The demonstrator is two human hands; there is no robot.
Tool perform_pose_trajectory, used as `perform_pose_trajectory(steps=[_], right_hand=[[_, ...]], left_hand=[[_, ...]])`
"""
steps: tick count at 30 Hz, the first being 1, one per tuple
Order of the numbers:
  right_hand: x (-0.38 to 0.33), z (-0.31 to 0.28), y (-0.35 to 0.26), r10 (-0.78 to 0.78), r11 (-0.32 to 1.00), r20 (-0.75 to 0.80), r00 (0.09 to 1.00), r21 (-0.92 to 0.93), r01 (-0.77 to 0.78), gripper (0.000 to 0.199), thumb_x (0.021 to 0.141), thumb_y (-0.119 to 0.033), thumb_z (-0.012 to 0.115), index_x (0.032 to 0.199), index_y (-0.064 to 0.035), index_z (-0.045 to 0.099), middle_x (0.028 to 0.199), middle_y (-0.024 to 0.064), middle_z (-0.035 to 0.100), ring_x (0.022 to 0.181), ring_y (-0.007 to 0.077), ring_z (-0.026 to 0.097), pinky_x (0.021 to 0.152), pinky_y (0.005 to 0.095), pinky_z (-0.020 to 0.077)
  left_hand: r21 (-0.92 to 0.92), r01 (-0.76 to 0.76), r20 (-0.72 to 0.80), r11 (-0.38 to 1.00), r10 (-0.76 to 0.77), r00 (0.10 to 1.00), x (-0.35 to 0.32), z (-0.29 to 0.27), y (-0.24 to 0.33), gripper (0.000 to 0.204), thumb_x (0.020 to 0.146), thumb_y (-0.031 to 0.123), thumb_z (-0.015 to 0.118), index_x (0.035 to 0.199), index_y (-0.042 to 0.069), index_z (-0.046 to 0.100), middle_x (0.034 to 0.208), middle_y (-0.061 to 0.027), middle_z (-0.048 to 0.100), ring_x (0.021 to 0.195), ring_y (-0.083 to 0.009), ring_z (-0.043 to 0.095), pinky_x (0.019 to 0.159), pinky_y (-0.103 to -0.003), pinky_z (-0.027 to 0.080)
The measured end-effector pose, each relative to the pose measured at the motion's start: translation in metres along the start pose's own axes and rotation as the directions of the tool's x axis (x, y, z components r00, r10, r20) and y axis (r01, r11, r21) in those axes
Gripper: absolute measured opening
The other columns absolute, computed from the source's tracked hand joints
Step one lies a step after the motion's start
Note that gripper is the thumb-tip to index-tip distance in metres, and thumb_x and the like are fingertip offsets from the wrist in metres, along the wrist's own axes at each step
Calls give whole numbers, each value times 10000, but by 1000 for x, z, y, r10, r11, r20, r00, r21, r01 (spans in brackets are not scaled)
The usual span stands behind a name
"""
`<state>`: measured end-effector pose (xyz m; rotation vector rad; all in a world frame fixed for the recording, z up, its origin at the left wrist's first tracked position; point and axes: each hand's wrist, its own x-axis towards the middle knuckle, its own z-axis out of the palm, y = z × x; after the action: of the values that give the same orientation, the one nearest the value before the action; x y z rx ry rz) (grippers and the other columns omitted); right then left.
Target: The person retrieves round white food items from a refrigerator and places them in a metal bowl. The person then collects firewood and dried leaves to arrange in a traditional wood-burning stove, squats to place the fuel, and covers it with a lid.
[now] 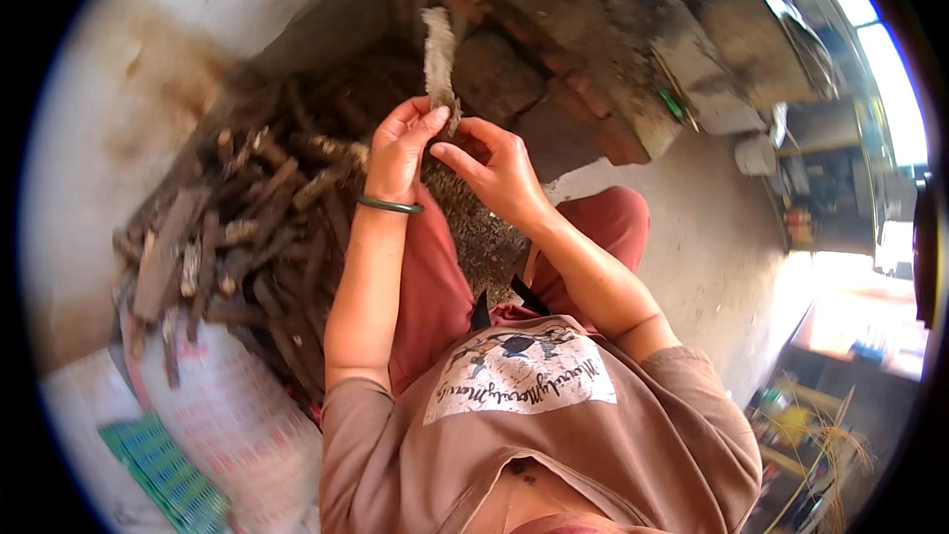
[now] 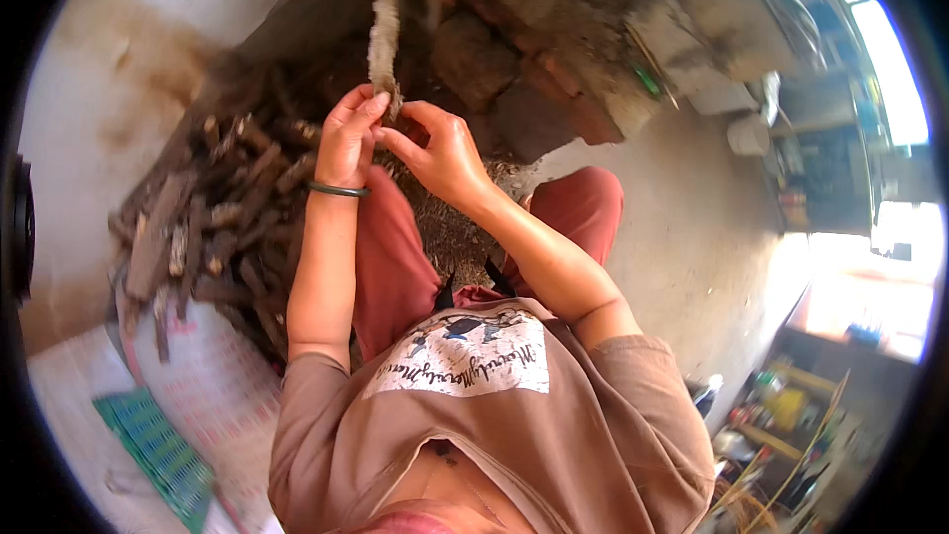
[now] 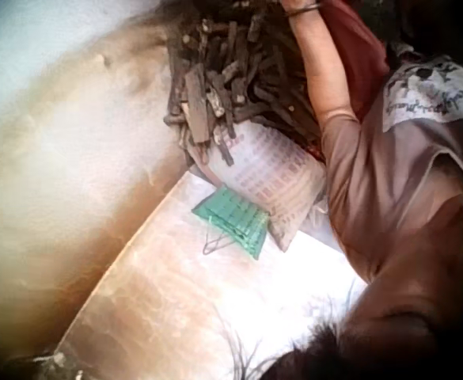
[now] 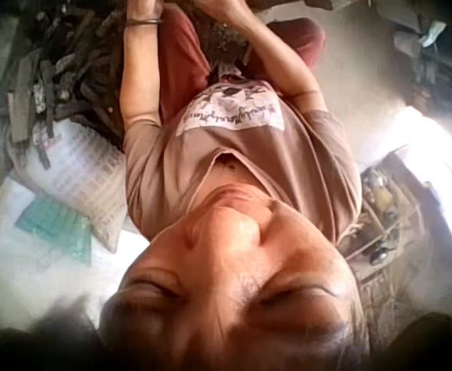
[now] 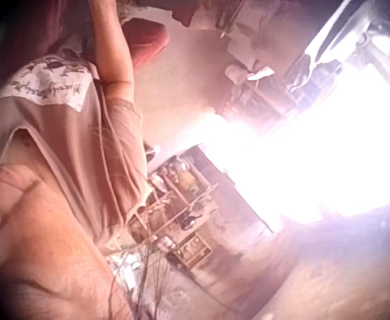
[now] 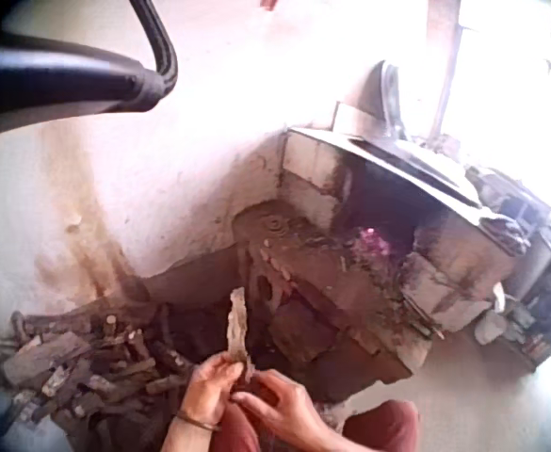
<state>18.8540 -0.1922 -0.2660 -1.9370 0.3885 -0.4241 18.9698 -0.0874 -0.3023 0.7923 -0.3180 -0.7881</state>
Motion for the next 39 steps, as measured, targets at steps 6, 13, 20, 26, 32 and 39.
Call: perform_pose_trajectory(steps=[6,13,20,26,32,39], right_hand=[[18,-67,37,96,952,-245,965,304,-17,184,893,-147,738,898,20,661,705,-14,616,628,48,535,543,228,421],[111,-185,92,142,986,-452,881,146,-84,259,885,-233,740,782,-16,642,632,14,607,544,61,534,495,242,419],[297,-245,157,97,987,-601,793,163,2,230,862,-240,760,865,-20,691,656,28,642,591,94,590,585,256,470],[412,-429,268,-102,821,-781,616,-416,-391,369,881,-410,655,942,-48,693,891,185,710,774,302,700,677,475,522],[347,-238,213,-384,892,-607,696,-440,109,288,895,-246,698,1114,-59,679,1061,145,667,856,222,684,768,372,535],[73,-144,129,-387,776,-131,913,-581,246,223,940,-74,633,1154,-30,675,1235,137,613,1106,284,608,937,350,488]], left_hand=[[332,-31,91,943,1,996,50,66,-22,267,935,155,698,1153,6,655,1021,-7,675,884,-59,591,784,-212,461],[600,-35,-1,799,44,999,85,16,-76,260,935,250,716,1045,15,700,950,4,675,870,-58,584,782,-224,466],[725,-8,-34,689,48,998,96,16,-54,216,922,238,720,1002,38,706,946,-13,663,839,-92,617,683,-237,444],[730,-32,54,683,-10,998,124,42,-72,216,926,246,712,997,42,700,940,-21,655,840,-116,613,692,-252,446],[733,-30,-46,679,93,995,126,17,-49,200,915,226,717,971,35,695,917,-32,649,830,-127,621,688,-261,460],[841,-266,13,471,475,880,112,16,-40,194,878,227,743,891,39,697,841,-74,671,766,-172,654,695,-301,517]])
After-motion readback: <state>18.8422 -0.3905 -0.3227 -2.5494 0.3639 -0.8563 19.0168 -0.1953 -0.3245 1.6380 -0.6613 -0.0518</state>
